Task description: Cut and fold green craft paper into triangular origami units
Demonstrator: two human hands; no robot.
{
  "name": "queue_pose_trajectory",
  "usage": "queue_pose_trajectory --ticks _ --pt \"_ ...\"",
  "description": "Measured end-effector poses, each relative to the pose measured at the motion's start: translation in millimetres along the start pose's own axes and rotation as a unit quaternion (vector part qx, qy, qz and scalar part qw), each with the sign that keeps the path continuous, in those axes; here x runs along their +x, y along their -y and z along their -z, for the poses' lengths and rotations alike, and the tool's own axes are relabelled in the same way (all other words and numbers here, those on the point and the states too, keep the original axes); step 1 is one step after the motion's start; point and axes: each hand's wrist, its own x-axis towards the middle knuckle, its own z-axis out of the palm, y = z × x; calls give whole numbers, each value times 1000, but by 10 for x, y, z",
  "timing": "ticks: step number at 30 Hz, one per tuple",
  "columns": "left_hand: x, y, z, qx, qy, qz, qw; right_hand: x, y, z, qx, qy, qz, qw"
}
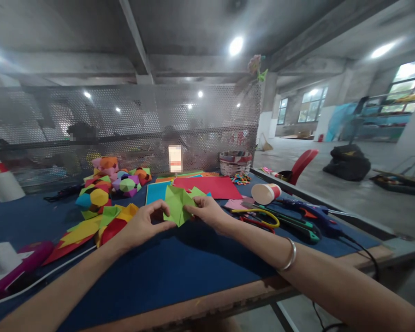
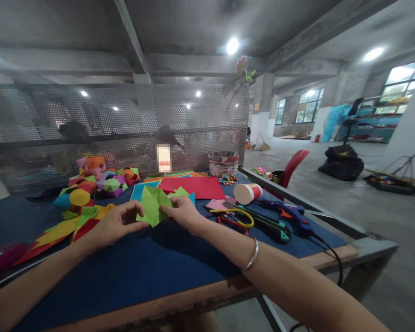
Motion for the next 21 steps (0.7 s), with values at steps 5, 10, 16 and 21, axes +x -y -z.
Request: queue_pose_trajectory --ticks 5,10,16,21 --pt "2 5 -17 5 -30 -3 1000 -18 50 -6 23 -17 9 1000" --pt "18 37 20 2 -51 -12 999 -57 120 -1 62 -31 23 997" --pt "31 72 53 18 -86 -23 996 -89 153 -23 84 -13 12 996" --pt "9 68 13 42 -112 -34 992 -106 168 -52 92 -4 8 996"
